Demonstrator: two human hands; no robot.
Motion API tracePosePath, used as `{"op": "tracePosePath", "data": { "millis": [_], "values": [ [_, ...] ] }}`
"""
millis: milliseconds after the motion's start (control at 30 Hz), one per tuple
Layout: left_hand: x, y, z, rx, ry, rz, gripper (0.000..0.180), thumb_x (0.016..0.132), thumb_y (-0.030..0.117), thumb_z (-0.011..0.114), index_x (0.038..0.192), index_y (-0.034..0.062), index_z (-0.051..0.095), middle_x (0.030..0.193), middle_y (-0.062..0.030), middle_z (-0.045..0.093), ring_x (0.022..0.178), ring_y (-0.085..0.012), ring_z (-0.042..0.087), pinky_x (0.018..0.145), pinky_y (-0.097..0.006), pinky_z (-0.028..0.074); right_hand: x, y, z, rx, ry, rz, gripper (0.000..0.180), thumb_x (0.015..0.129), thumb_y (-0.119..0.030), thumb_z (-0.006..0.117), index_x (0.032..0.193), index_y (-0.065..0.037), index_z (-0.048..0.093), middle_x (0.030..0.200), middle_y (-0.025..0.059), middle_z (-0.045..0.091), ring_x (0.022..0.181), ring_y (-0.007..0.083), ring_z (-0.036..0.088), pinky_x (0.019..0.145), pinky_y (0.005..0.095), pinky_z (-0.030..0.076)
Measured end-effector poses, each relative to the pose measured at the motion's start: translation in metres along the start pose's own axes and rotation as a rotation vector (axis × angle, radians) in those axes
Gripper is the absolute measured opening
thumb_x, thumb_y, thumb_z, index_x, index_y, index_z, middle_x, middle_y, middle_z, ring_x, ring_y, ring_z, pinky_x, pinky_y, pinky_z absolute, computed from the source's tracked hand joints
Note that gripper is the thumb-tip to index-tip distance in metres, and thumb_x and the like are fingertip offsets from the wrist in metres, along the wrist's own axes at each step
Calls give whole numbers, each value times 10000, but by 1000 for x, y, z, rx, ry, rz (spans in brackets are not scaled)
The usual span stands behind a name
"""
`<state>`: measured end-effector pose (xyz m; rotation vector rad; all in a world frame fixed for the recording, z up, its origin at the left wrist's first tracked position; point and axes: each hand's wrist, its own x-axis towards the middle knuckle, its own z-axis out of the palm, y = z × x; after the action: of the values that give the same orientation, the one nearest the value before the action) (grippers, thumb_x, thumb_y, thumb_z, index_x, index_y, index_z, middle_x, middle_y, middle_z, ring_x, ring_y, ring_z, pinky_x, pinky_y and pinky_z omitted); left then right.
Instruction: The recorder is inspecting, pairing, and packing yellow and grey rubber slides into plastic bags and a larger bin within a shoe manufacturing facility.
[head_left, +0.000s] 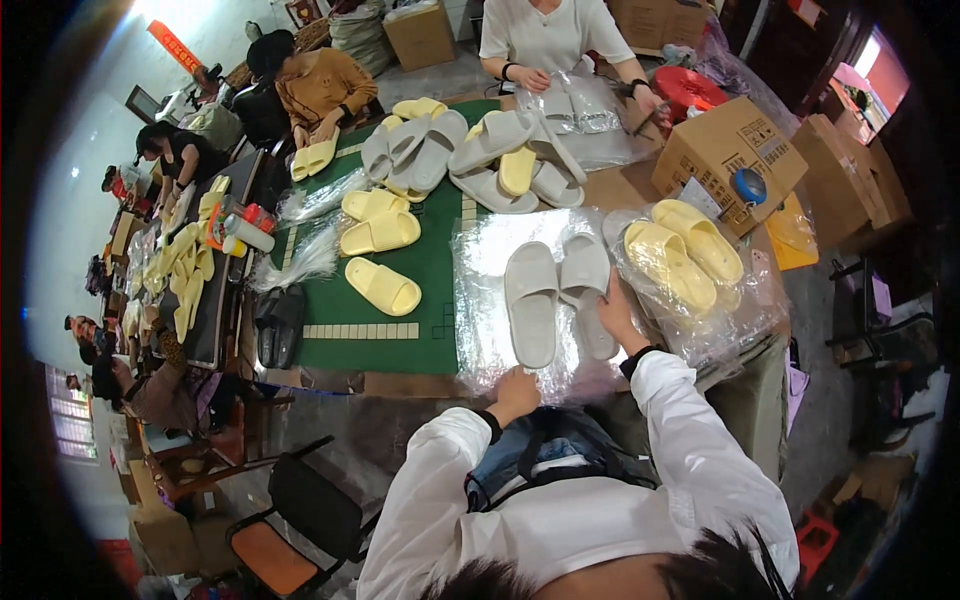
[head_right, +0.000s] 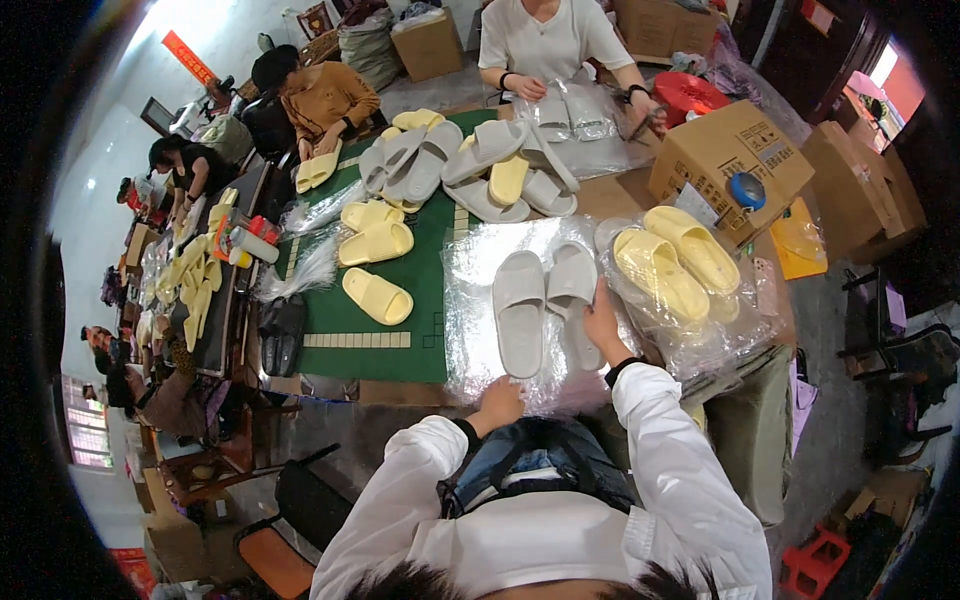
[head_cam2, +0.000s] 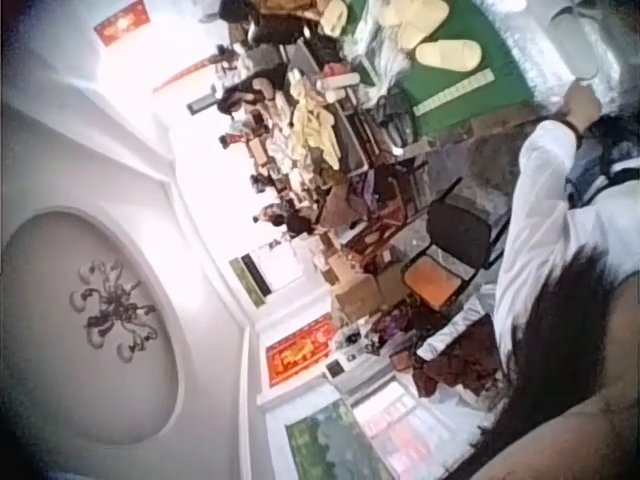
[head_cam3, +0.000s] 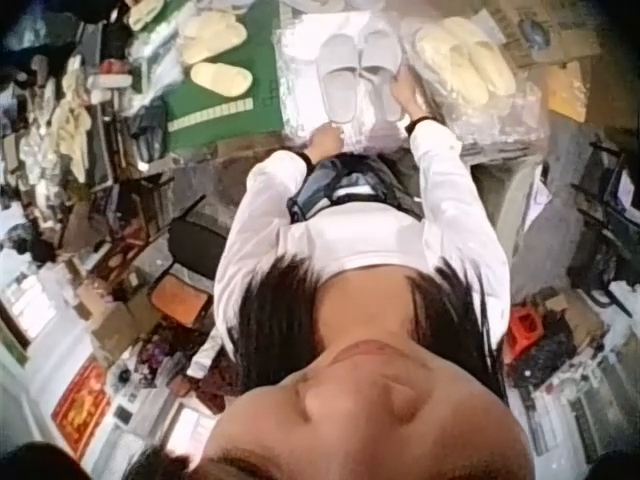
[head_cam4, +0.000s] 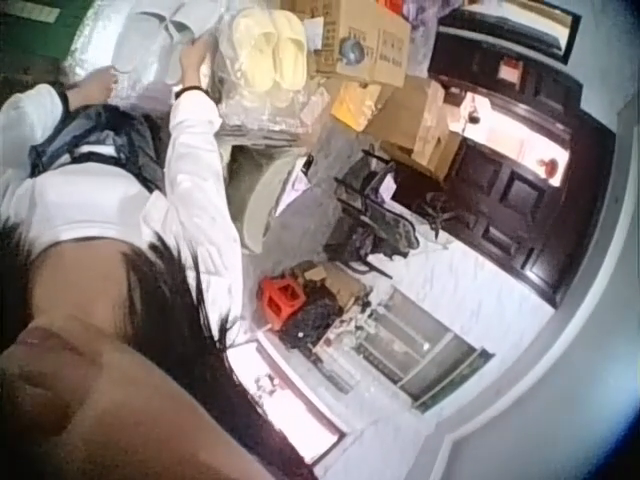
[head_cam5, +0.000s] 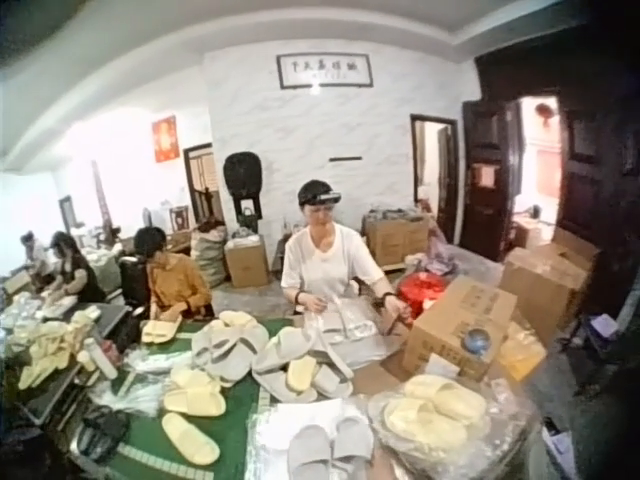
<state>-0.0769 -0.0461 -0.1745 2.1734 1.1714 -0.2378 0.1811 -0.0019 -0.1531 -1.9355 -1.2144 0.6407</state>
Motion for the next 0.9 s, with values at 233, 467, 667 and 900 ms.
{"op": "tracePosePath", "data": {
  "millis": [233, 467, 667, 900],
  "values": [
    [-9, -9, 4, 57, -103, 85, 351, 748, 186, 501, 1082, 138, 597, 1292, -313, 304, 1206, -432, 309, 1000, -479, 265, -49, -14, 32, -247, -18, 21, 474, 685, -97, 576, 1153, -170, 563, 1326, 300, 262, 1227, 443, 252, 1018, 452, 224],
    [-18, -20, 2, 391, -101, 299, 333, 846, 252, 456, 1161, 219, 563, 1367, -289, 218, 1243, -433, 260, 1014, -504, 222, -17, -27, 76, -371, -186, -29, 403, 711, -264, 587, 1114, -255, 595, 1369, 301, 179, 1279, 450, 149, 1028, 496, 176],
    [-14, -32, -8, 456, -21, 440, 372, 845, 274, 470, 1216, 271, 504, 1402, -181, 231, 1201, -374, 327, 955, -469, 287, -1, -33, 61, -175, -264, 90, 470, 729, -251, 598, 1145, -47, 519, 1235, 251, 399, 1128, 390, 416, 929, 399, 358],
    [7, -36, -16, 674, 19, 549, 516, 834, 295, 478, 1317, 141, 381, 1392, -80, 308, 1032, -261, 448, 808, -393, 361, -44, -23, -15, 211, -354, 3, 295, 769, -111, 537, 1036, 12, 557, 1048, 108, 558, 844, 190, 552, 724, 299, 439]
  ]
}}
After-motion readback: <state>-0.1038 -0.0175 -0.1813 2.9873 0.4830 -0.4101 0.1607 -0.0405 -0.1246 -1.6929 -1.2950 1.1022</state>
